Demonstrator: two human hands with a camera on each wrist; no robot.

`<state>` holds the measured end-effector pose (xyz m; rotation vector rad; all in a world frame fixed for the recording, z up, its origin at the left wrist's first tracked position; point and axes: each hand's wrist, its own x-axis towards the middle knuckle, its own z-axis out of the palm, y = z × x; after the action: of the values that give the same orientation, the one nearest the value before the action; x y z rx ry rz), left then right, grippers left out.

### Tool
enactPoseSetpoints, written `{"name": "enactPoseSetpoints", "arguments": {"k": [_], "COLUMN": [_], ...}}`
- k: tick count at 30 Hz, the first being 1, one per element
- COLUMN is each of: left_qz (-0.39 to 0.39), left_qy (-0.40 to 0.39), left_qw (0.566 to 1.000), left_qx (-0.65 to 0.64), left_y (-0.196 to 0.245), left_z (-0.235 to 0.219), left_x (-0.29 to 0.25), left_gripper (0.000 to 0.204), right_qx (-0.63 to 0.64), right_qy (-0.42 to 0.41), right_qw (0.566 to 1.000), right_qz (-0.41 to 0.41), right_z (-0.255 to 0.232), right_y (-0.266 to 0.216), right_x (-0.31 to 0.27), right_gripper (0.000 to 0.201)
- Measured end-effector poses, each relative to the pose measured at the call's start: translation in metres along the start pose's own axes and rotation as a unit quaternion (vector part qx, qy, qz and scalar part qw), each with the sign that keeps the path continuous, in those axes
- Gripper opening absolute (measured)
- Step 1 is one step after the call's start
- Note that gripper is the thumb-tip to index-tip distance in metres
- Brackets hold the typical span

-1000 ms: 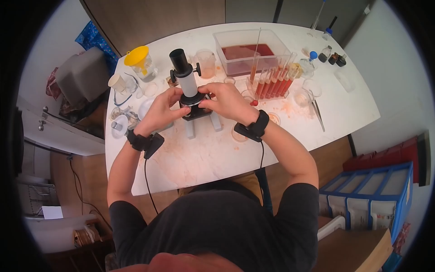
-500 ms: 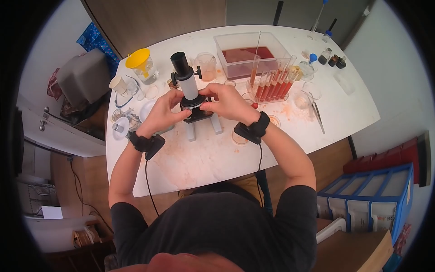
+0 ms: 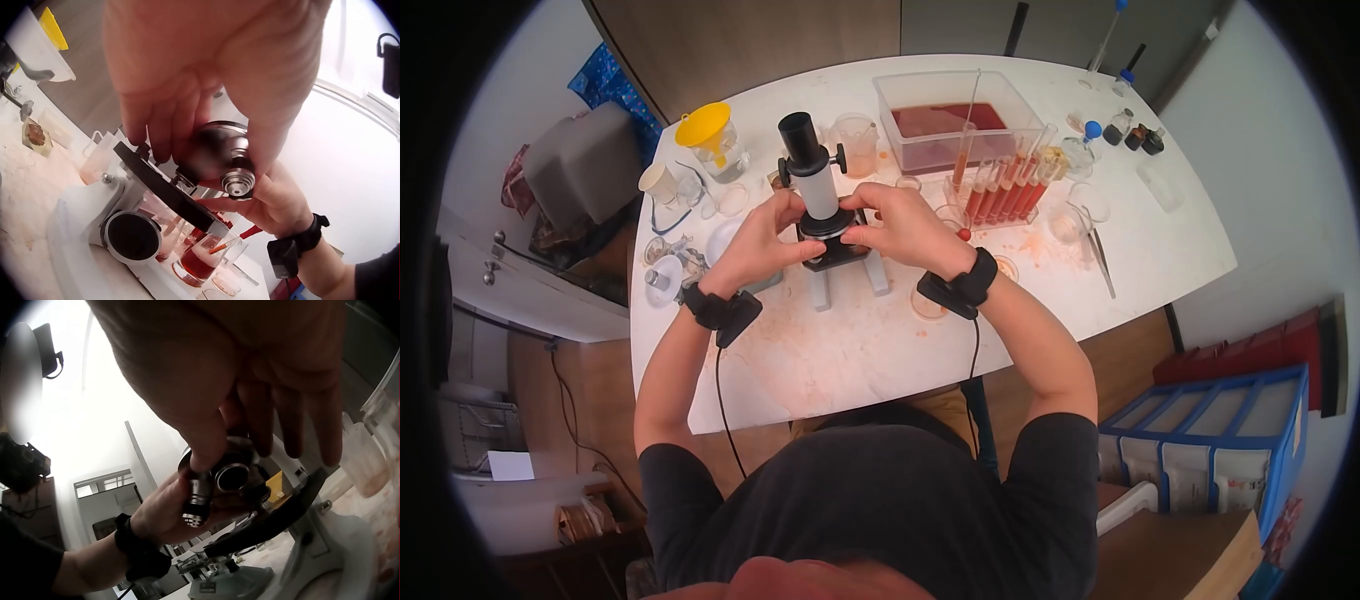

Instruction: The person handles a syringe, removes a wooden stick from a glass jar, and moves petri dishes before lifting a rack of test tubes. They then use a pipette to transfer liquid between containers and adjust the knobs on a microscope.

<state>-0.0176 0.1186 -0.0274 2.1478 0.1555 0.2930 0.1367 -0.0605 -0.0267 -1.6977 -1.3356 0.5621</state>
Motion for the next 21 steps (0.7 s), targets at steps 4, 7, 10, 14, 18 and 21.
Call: {"name": "enactPoseSetpoints", "arguments": {"k": [4, 7, 10, 14, 18, 21], "left_qz": [-0.005, -0.008, -0.004, -0.001, -0.003, -0.002], "left_qy": [-0.001, -0.005, -0.007, -0.005, -0.002, -0.006], "left_qw": [1.000, 1.000, 1.000, 1.000, 1.000, 1.000], "left_qx": [-0.011, -0.014, -0.014, -0.014, -0.007, -0.015], "left_y": [0.004, 0.005, 0.004, 0.004, 0.008, 0.009], "left_z": [0.000, -0.001, -0.001, 0.000, 0.000, 0.000], "left_x": [-0.001, -0.001, -0.001, -0.002, -0.003, -0.003], "left_gripper": [0.053, 0.052, 0.051, 0.050, 0.049, 0.048], "right_qx": [0.023, 0.035, 0.047, 0.064, 0.062, 0.072], "right_qy": [-0.007, -0.012, -0.014, -0.014, -0.011, -0.009], "right_qw": [1.000, 0.999, 0.999, 0.998, 0.998, 0.997], "right_qz": [0.000, 0.008, 0.009, 0.013, 0.018, 0.022], "right_z": [0.000, -0.001, -0.001, -0.002, -0.003, -0.002], "right_y": [0.007, 0.007, 0.008, 0.005, -0.003, -0.002], "right_x": [0.003, 0.003, 0.003, 0.002, 0.001, 0.001], "right_gripper": [0.027, 0.027, 0.027, 0.026, 0.026, 0.026]}}
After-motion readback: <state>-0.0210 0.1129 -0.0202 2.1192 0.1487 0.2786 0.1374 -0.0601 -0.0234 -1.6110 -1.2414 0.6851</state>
